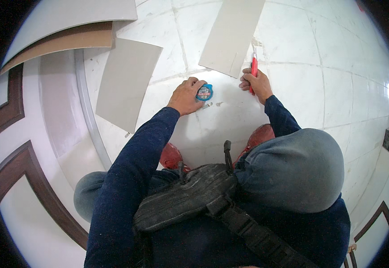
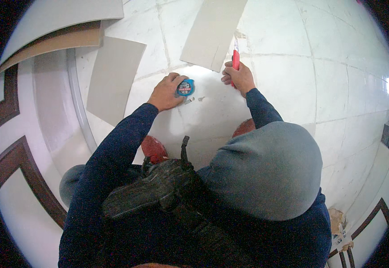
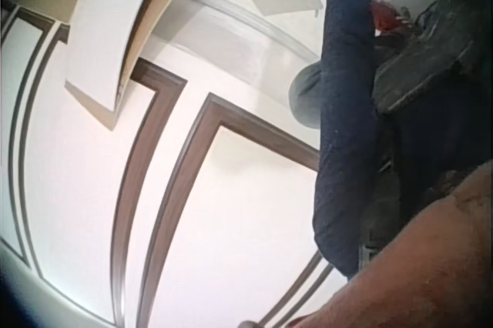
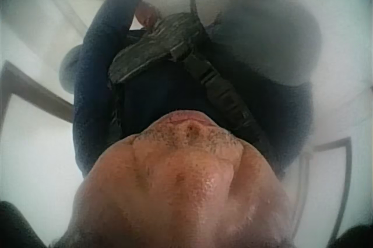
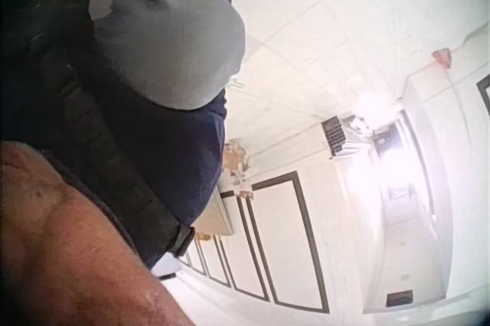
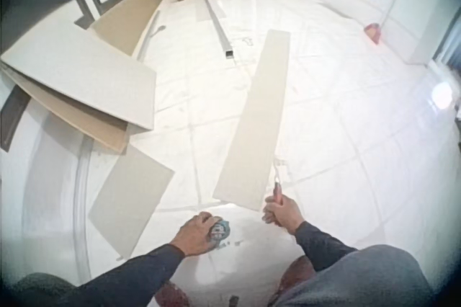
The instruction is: The person cuts and snaps drywall boards using a utility knife, then measures and marks drywall pieces using a measuring tape and utility knife.
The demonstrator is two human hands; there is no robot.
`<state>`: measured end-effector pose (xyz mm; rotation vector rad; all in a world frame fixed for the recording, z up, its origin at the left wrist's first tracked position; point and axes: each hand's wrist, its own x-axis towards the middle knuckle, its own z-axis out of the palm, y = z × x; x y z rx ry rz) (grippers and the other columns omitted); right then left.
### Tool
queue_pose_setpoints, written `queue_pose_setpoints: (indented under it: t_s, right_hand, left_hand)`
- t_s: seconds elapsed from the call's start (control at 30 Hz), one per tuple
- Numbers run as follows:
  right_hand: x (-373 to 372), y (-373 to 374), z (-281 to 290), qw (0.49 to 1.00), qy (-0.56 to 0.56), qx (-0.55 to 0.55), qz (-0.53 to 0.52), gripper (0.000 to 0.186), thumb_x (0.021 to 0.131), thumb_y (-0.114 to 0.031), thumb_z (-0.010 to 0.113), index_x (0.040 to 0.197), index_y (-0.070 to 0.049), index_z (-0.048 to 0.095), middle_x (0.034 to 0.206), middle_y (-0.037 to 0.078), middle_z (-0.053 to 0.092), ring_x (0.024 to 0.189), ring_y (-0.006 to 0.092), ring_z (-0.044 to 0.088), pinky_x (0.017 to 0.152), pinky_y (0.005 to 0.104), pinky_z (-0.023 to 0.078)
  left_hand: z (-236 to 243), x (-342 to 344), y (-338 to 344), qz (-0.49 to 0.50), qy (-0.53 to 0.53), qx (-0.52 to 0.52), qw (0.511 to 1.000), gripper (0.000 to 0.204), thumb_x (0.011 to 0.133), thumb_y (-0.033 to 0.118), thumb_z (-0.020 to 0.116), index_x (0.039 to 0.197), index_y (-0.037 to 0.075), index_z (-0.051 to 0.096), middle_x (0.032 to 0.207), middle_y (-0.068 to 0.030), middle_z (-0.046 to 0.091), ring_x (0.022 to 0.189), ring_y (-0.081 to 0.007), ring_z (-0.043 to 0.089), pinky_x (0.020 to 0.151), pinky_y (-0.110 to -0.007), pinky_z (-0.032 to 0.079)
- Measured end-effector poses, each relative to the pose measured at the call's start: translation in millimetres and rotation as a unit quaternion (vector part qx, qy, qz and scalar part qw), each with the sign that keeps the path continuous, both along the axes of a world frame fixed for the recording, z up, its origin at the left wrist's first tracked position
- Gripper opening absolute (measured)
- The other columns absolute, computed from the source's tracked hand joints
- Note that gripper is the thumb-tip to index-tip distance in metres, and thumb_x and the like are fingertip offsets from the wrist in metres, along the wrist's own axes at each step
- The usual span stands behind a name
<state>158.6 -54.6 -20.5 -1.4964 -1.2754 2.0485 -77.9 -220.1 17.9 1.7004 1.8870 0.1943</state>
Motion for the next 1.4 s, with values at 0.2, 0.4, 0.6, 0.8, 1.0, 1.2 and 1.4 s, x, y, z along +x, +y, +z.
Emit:
queue_pose_setpoints:
  t_s: [0.2, 0.4, 0.6, 0.8, 1.0, 1.2, 1.4]
  right_hand:
    - [4, -1, -3, 1.000, -0.001, 0.016, 0.017, 0.033, 0.088, -0.013, 0.059, 0.114, 0.006, 0.054, 0.086, 0.012, 0.065, 0.065, 0.0191, 0.068, 0.059, 0.0303, 0.057]
    - [3, -3, -1, 1.000, 0.012, 0.016, -0.007, 0.033, 0.089, -0.012, 0.057, 0.116, 0.007, 0.054, 0.086, 0.013, 0.066, 0.066, 0.0193, 0.068, 0.058, 0.0310, 0.056]
    - [11, -10, -5, 0.998, 0.024, -0.028, -0.049, 0.033, 0.087, -0.009, 0.055, 0.116, 0.006, 0.053, 0.082, 0.012, 0.064, 0.060, 0.0180, 0.064, 0.053, 0.0301, 0.053]
    - [13, -13, -7, 0.997, -0.058, 0.039, -0.020, 0.030, 0.085, -0.008, 0.051, 0.113, 0.002, 0.054, 0.072, 0.006, 0.057, 0.053, 0.0141, 0.055, 0.044, 0.0298, 0.044]
    - [-1, -4, -3, 0.999, -0.024, 0.014, -0.042, 0.027, 0.085, -0.010, 0.052, 0.111, -0.001, 0.057, 0.074, 0.005, 0.058, 0.054, 0.0139, 0.055, 0.048, 0.0285, 0.043]
    - [10, -17, -33, 0.981, -0.114, 0.159, -0.011, 0.024, 0.089, -0.020, 0.057, 0.106, -0.003, 0.060, 0.073, 0.002, 0.057, 0.056, 0.0103, 0.052, 0.052, 0.0243, 0.042]
    - [-3, -25, -8, 0.994, -0.070, 0.079, -0.027, 0.022, 0.091, -0.025, 0.060, 0.098, -0.004, 0.061, 0.066, -0.002, 0.051, 0.052, 0.0074, 0.048, 0.048, 0.0247, 0.040]
  left_hand:
    - [0, -9, -4, -0.019, -0.010, 0.009, 1.000, 0.063, 0.075, 0.029, 0.074, 0.131, 0.013, 0.052, 0.128, -0.0160, 0.053, 0.117, -0.0337, 0.054, 0.102, -0.043, 0.045]
    - [-25, -82, -8, 0.078, 0.063, 0.120, 0.988, 0.042, 0.085, 0.032, 0.067, 0.119, 0.008, 0.062, 0.118, -0.0172, 0.061, 0.110, -0.0349, 0.057, 0.097, -0.045, 0.045]
    - [-42, -287, -80, 0.324, 0.219, -0.007, 0.921, 0.063, 0.076, 0.041, 0.076, 0.128, 0.009, 0.059, 0.127, -0.0189, 0.059, 0.119, -0.0355, 0.055, 0.104, -0.043, 0.044]
    - [-34, -338, -125, 0.464, 0.160, -0.103, 0.865, 0.099, 0.074, 0.047, 0.081, 0.142, -0.009, 0.036, 0.131, -0.0268, 0.056, 0.119, -0.0333, 0.058, 0.098, -0.038, 0.049]
    - [-50, -358, -155, 0.403, 0.105, -0.049, 0.908, 0.090, 0.074, 0.049, 0.079, 0.139, -0.003, 0.044, 0.134, -0.0267, 0.053, 0.128, -0.0366, 0.050, 0.106, -0.044, 0.041]
    - [-39, -209, -67, 0.150, 0.193, 0.165, 0.956, 0.050, 0.085, 0.040, 0.071, 0.120, 0.006, 0.060, 0.117, -0.0160, 0.061, 0.113, -0.0340, 0.055, 0.100, -0.044, 0.042]
    - [-9, -9, -4, -0.010, 0.020, 0.141, 0.990, 0.067, 0.075, 0.040, 0.079, 0.128, 0.008, 0.054, 0.124, -0.0169, 0.057, 0.115, -0.0342, 0.054, 0.099, -0.045, 0.041]
